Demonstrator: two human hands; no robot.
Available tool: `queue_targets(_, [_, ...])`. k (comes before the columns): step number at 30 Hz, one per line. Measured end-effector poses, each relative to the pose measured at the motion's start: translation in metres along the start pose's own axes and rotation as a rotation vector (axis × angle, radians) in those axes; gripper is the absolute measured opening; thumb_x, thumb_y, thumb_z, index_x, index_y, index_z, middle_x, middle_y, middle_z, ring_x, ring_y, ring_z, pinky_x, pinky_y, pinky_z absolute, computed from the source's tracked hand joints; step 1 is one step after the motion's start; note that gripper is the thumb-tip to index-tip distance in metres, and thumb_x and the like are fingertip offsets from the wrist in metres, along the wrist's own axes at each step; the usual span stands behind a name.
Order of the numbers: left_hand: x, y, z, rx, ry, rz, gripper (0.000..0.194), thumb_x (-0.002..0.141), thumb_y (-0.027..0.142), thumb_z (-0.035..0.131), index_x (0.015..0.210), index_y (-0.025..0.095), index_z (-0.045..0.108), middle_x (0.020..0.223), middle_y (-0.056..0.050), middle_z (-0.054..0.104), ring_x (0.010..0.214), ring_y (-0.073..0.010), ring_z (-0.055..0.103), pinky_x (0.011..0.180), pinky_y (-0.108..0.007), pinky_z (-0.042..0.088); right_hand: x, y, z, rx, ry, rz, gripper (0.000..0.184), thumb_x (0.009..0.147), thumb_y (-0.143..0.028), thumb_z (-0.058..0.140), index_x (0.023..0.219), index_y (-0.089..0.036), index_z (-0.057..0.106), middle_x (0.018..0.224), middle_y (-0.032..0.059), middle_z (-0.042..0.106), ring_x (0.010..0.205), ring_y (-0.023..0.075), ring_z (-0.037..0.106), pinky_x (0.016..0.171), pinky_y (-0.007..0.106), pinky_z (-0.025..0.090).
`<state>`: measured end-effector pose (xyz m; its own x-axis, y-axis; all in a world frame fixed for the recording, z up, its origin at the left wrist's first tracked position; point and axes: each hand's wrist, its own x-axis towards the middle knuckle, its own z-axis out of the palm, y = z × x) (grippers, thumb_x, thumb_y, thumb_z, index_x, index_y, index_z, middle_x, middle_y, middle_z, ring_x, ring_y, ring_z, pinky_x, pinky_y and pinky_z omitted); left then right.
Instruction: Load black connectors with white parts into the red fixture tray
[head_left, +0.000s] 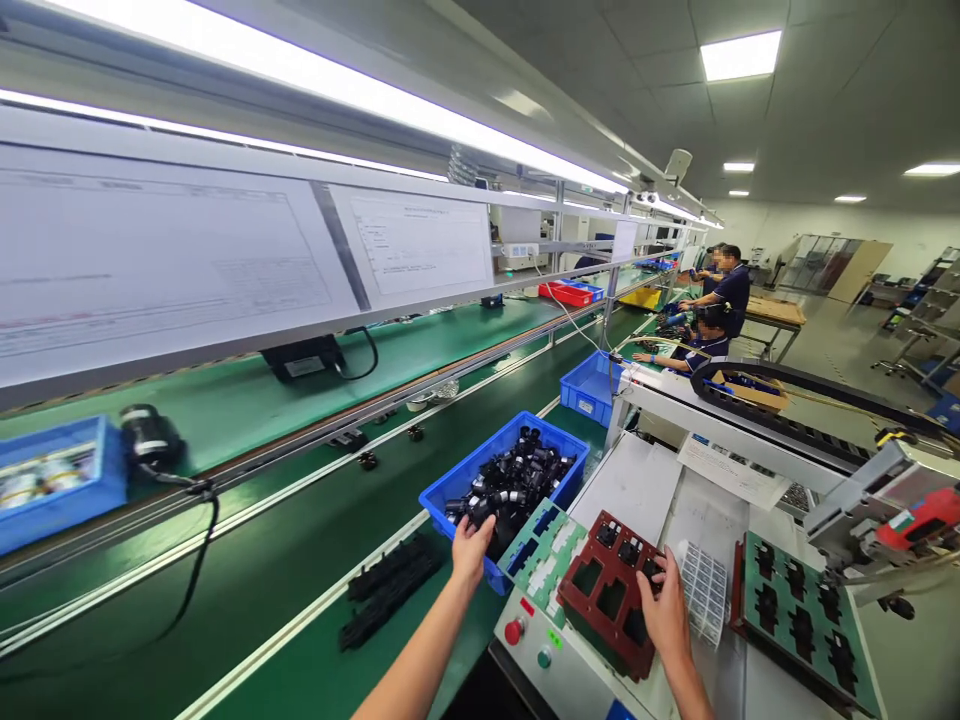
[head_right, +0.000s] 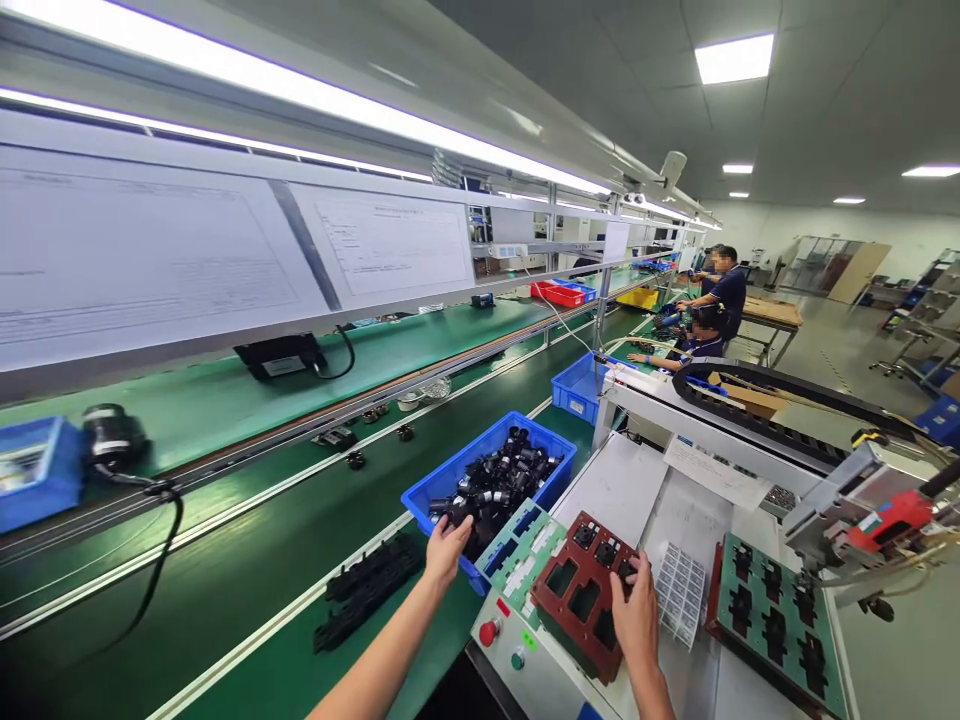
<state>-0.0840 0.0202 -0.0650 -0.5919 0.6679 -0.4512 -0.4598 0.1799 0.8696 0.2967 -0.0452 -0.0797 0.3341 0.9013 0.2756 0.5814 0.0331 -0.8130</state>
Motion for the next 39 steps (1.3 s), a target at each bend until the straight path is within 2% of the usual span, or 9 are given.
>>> queue_targets(4, [0.004,0.006,-0.01,0.05,-0.06,-0.038,0.048,0.083,0.022,0.083,0.125,0.016,0.06,0.101,-0.009,0.075,0.083,-0.0189,0.075,0.079,-0.033,0.062,0.014,0.012,-0.006,0.052,0.028,0.026,0.081,0.086,-0.071,0.055,0.141,-0.011,0.053,0.108,0.0181,0.075,0.084,0.0326,0.069,0.077,0.048,0.056])
queue_targets(9, [-0.066,-0.026,0.002,0.136,-0.535,-0.09,0.047,0.058,0.037,0.1,0.089,0.015,0.073,0.083,-0.008,0.077,0.08,-0.0236,0.077,0.075,-0.033,0.059,0.018,-0.029,-0.032,0.139,0.111,0.067,0.08,0.084,-0.07,0.068,0.142,-0.017,0.054,0.107,0.0131,0.077,0.077,0.0265,0.067,0.075,0.041,0.055])
queue_targets(15, [-0.168,-0.035,0.023,0.176,-1.108,-0.122,0.054,0.066,0.052,0.095,0.105,0.017,0.078,0.1,-0.013,0.08,0.093,-0.0288,0.078,0.08,-0.036,0.059,0.002,-0.118,-0.063,0.641,-0.103,0.248,0.101,0.079,-0.057,0.085,0.154,-0.015,0.032,0.092,0.0067,0.079,0.085,0.0252,0.071,0.085,0.039,0.056])
queue_targets(18, [-0.199,-0.028,0.03,0.14,-1.272,-0.099,0.057,0.076,0.058,0.086,0.118,0.02,0.075,0.103,-0.012,0.079,0.102,-0.0306,0.077,0.09,-0.042,0.059,-0.011,-0.144,-0.069,0.762,-0.202,0.288,0.095,0.081,-0.053,0.086,0.151,-0.016,0.033,0.094,0.0074,0.08,0.089,0.0258,0.072,0.087,0.039,0.056])
queue_targets(24, [-0.22,-0.016,0.028,-0.075,-1.293,-0.146,0.079,0.068,0.052,0.094,0.138,0.033,0.062,0.134,-0.012,0.068,0.109,-0.0325,0.074,0.093,-0.047,0.059,-0.036,-0.158,-0.081,0.715,-0.328,0.222,0.072,0.093,-0.055,0.073,0.149,-0.023,0.041,0.125,0.0146,0.072,0.106,0.0271,0.069,0.086,0.037,0.059])
queue_targets(27, [-0.222,-0.002,0.027,-0.077,-1.233,0.015,0.07,0.067,0.036,0.096,0.13,0.03,0.066,0.139,-0.011,0.064,0.117,-0.0325,0.068,0.098,-0.042,0.055,-0.045,-0.161,-0.083,0.574,-0.215,0.135,0.047,0.094,-0.056,0.071,0.127,-0.024,0.062,0.114,0.0103,0.07,0.094,0.0241,0.066,0.082,0.033,0.056])
queue_targets(29, [-0.223,0.009,0.028,-0.022,-1.155,0.094,0.06,0.068,0.027,0.094,0.123,0.028,0.068,0.14,-0.01,0.062,0.123,-0.0328,0.064,0.097,-0.038,0.054,-0.05,-0.163,-0.083,0.55,-0.265,0.1,0.036,0.097,-0.057,0.065,0.098,-0.022,0.068,0.092,0.0053,0.066,0.083,0.0214,0.062,0.076,0.03,0.053])
queue_targets(33, [-0.225,0.02,0.031,0.054,-1.078,0.11,0.054,0.069,0.018,0.09,0.118,0.028,0.068,0.142,-0.01,0.058,0.114,-0.0299,0.067,0.092,-0.037,0.055,-0.057,-0.164,-0.077,0.529,-0.492,0.117,0.047,0.1,-0.062,0.056,0.076,-0.021,0.056,0.068,-0.0032,0.046,0.063,0.0149,0.045,0.057,0.025,0.037])
queue_targets(39, [-0.23,0.021,0.031,0.056,-1.077,0.073,0.058,0.064,0.009,0.086,0.116,0.028,0.068,0.136,-0.008,0.061,0.116,-0.0298,0.066,0.094,-0.036,0.053,-0.056,-0.17,-0.071,0.337,-0.527,0.04,0.048,0.103,-0.062,0.048,0.078,-0.021,0.053,0.07,-0.0028,0.05,0.067,0.0155,0.046,0.061,0.027,0.034])
